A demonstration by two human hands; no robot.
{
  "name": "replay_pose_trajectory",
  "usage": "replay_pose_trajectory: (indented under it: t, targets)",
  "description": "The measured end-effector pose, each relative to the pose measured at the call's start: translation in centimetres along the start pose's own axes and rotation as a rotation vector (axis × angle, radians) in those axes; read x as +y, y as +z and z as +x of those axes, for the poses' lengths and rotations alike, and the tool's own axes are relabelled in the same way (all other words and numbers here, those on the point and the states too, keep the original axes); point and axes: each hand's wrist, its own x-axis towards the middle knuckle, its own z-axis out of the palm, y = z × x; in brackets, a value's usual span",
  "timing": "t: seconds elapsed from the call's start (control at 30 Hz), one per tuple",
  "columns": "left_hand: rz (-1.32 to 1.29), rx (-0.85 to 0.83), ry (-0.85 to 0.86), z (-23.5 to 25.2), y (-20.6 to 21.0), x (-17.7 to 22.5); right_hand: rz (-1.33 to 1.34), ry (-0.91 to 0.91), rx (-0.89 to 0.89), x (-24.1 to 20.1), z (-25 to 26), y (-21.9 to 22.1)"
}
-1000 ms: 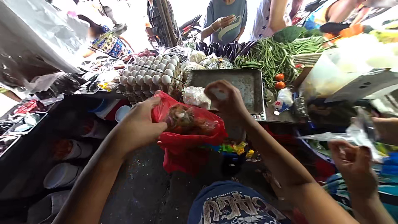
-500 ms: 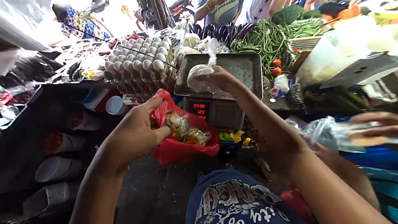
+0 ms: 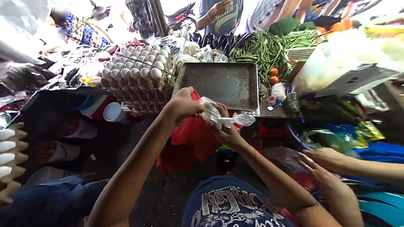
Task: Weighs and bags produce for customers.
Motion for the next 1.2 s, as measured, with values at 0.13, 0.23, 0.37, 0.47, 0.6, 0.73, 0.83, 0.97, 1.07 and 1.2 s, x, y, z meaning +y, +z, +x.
replay_pose_trajectory:
  t: [0.13, 0.23, 0.37, 0.47, 0.6, 0.73, 0.83, 0.97, 1.07, 1.2]
  targets:
    - [-0.063, 0.027, 0.002, 0.5, 0.0, -0.9, -0.103, -0.155, -0.148, 0.6, 0.2, 0.4]
    - [-0.052, 0.042, 0.03, 0.8, -0.4, -1.6, -0.118, -0.022, -0.339, 0.0, 0.7, 0.7]
    - [-0.125, 0.05, 0.047, -0.1, -2.1, -3.4, -0.17, 0.319, -0.62, -3.0, 1.4, -1.6]
    - [0.045, 0.178, 0.132, -1.0, -3.9, -6.1, -0.54, 0.135, -0.583, -4.7, 0.3, -4.6]
    - [0.535, 0.581, 0.328, -0.3, -5.1, -8.8, -1.039, -0.021, -0.563, -4.3, 0.5, -6.0]
    - [0.634, 0.792, 0.561, -1.6, -5.9, -9.8, -0.798, -0.37, -0.546, -6.8, 1.7, -4.3]
    - [0.145, 0.449, 0.691, -4.8, -5.2, -10.3, -0.393, -0.353, -0.453, -9.3, 1.4, 0.3]
    - [-0.337, -0.047, 0.782, -7.9, -1.7, -11.7, -0.394, -0.257, -0.154, -11.2, 2.2, 4.6]
    - [-0.618, -0.14, 0.788, -7.7, 0.8, -13.8, -0.491, -0.093, -0.158, -12.1, 3.2, 6.2]
    - [-0.675, -0.278, 0.674, -8.3, 0.7, -14.8, -0.412, 0.076, -0.367, -12.2, 3.0, 5.9]
